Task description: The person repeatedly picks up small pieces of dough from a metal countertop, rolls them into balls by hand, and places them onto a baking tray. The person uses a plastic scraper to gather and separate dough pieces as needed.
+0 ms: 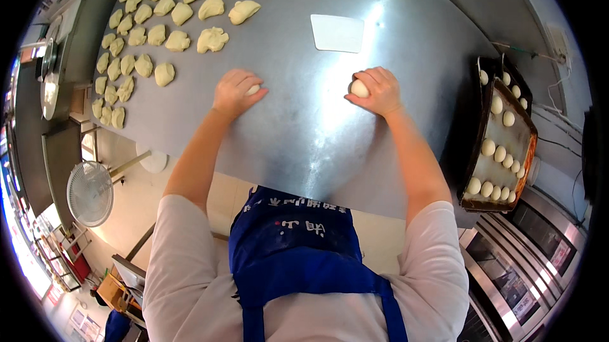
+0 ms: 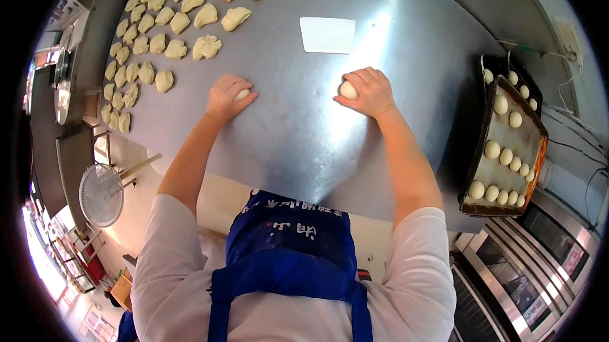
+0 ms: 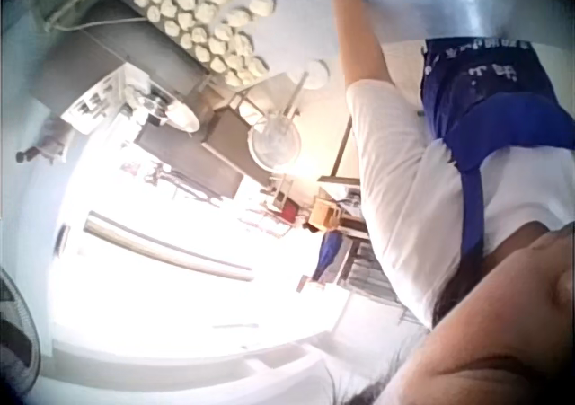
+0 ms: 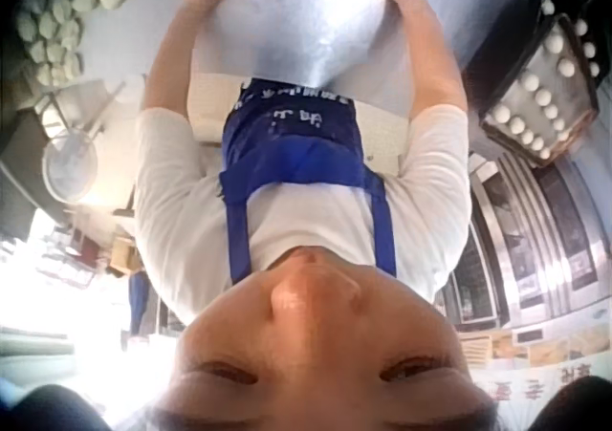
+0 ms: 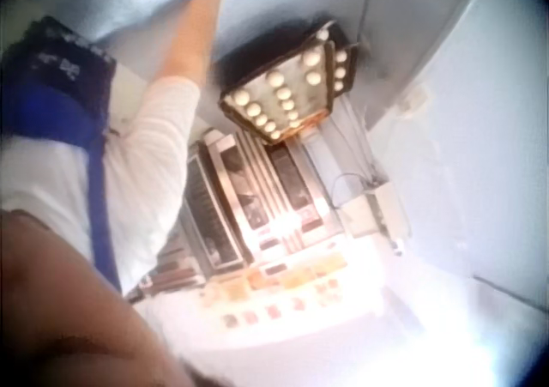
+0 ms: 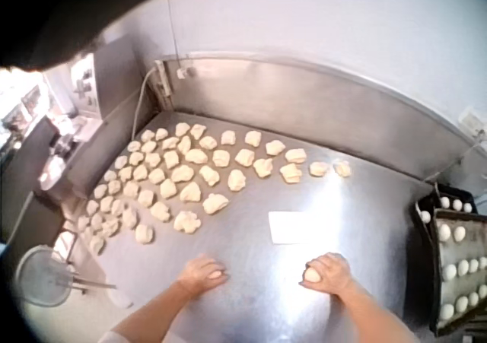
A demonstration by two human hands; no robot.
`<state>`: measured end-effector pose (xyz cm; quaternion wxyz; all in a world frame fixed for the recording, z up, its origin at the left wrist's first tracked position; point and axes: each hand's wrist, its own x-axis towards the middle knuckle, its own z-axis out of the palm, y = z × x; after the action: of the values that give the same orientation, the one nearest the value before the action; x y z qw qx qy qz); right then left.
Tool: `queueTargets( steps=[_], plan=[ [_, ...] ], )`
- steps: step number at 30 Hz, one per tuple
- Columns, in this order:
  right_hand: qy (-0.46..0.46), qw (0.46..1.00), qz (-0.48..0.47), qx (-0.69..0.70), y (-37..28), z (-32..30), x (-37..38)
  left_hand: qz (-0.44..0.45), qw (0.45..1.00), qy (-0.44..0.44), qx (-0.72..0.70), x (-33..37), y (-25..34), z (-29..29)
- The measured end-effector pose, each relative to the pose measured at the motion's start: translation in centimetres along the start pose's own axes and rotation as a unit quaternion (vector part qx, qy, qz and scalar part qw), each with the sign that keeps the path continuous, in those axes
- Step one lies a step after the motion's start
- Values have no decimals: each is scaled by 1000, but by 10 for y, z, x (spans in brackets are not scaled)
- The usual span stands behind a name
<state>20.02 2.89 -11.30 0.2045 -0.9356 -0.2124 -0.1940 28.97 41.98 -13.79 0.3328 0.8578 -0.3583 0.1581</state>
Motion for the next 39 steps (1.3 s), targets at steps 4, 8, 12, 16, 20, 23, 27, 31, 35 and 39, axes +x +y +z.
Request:
queueTargets(
  steps=[4,8,12,16,20,23,27,31,35,39],
  plan=[
    [81,992,78,51,-22,-1,-43,-72,995,57,-36,-50,36,-7],
    [37,995,-80,56,-43,41,-21,108,992,-56,-40,-27,49,16],
    [5,997,-67,-33,0,1,15,31,999,-27,25,11,-6,6],
    [-77,988,125,47,6,-30,-30,-78,993,-84,-20,-10,6,-16],
    [-74,950,294,72,-49,-41,-24,-141,973,-181,-33,-22,31,-43],
    [-85,931,349,60,-53,-22,-19,-125,967,-220,11,-18,17,-40],
    [34,908,406,92,-104,-6,-36,-197,944,-263,15,-4,21,-32],
    [34,869,459,182,-191,-58,-82,-338,914,-182,-131,-39,39,-31],
    [105,817,532,196,-224,-137,-175,-491,763,-226,-355,-110,73,-13],
    [256,717,596,254,-197,-201,-274,-531,629,-323,-466,-110,184,14]
  ],
)
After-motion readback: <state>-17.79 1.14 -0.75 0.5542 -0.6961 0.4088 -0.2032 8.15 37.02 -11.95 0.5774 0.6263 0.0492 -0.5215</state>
